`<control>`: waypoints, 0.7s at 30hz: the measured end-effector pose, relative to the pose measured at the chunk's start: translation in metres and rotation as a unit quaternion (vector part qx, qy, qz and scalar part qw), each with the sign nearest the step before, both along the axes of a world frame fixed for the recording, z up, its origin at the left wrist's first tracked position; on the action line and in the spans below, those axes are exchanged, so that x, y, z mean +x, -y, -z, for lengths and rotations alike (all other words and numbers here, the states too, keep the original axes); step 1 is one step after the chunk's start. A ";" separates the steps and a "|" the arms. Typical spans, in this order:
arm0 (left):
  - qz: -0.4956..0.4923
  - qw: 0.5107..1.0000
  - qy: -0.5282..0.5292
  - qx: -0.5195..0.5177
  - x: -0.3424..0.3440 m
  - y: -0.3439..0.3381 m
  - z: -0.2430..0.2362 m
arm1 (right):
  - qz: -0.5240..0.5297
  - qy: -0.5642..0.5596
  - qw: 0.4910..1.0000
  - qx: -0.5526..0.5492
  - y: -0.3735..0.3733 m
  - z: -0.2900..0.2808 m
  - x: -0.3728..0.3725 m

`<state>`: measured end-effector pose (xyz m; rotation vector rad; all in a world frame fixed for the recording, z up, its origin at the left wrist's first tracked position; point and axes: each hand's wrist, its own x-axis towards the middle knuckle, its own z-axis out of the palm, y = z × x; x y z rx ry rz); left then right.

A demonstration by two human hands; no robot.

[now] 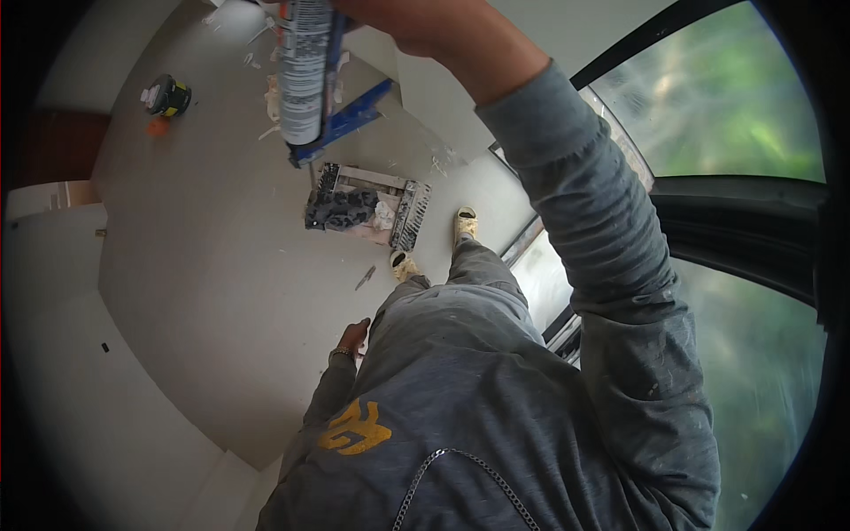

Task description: Using a caulking gun to apply sealant along the edges of a window frame and smoothing it with a finger.

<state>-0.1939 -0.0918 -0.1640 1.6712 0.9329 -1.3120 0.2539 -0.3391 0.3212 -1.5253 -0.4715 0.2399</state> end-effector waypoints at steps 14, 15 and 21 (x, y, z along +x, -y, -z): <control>-0.027 0.994 0.102 0.032 -0.072 0.176 -0.005 | 0.121 -0.124 0.974 -0.145 0.207 0.218 -0.053; -0.018 0.994 0.105 0.039 -0.066 0.178 0.001 | 0.119 -0.125 0.974 -0.146 0.214 0.221 -0.051; 0.042 0.985 0.141 0.087 -0.054 0.199 0.026 | 0.077 -0.154 0.976 -0.134 0.243 0.225 -0.040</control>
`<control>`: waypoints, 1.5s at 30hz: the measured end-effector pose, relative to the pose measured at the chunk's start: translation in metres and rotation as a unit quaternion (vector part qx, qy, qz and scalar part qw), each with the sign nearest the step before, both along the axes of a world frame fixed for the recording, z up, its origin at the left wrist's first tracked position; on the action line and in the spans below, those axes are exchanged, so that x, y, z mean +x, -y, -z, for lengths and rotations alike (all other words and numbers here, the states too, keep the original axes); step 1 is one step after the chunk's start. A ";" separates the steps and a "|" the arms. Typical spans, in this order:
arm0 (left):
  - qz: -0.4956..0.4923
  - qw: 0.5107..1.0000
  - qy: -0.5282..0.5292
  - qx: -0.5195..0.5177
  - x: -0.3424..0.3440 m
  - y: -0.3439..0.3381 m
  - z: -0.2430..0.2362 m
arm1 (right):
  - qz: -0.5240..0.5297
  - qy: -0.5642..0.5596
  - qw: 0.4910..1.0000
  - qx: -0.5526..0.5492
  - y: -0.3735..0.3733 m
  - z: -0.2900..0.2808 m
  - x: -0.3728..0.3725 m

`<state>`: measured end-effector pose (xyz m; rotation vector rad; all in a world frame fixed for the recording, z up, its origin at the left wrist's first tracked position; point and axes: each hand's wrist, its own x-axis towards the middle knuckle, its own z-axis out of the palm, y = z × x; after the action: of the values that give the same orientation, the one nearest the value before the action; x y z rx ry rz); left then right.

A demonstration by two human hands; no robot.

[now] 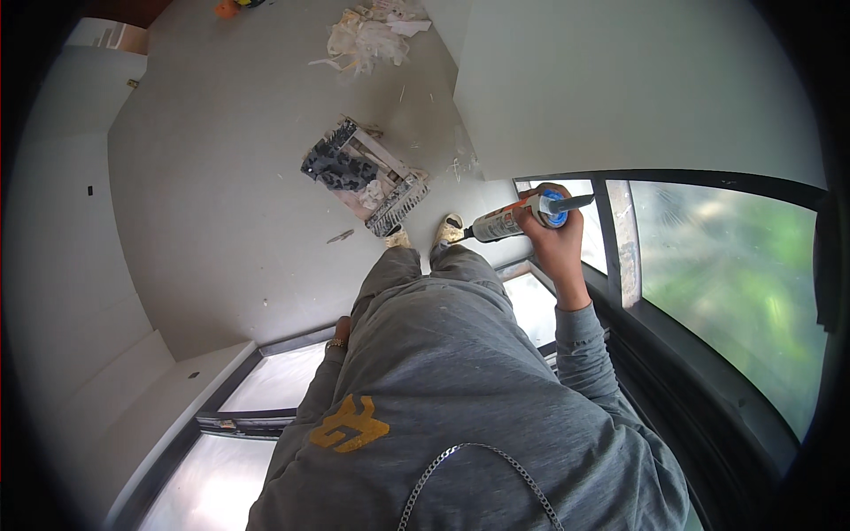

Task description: Using a caulking gun to apply sealant along the edges of a window frame and smoothing it with a finger.

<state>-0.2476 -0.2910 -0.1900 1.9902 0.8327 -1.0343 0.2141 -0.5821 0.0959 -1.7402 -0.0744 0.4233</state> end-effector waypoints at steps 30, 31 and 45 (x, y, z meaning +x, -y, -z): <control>0.033 0.886 0.208 0.414 0.174 -0.037 -0.221 | -0.108 -0.505 0.843 0.152 -0.275 0.150 -0.138; -0.008 0.913 0.187 0.363 0.167 -0.060 -0.201 | -0.165 -0.490 0.838 0.177 -0.278 0.172 -0.145; -0.260 0.963 0.069 -0.008 0.151 -0.184 0.005 | -0.091 -0.083 0.968 -0.220 -0.310 0.529 -0.060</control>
<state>-0.0966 -0.1074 -0.1947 1.6709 1.1804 -0.5885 0.1545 -0.2723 -0.4330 -2.1348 -0.0204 0.7641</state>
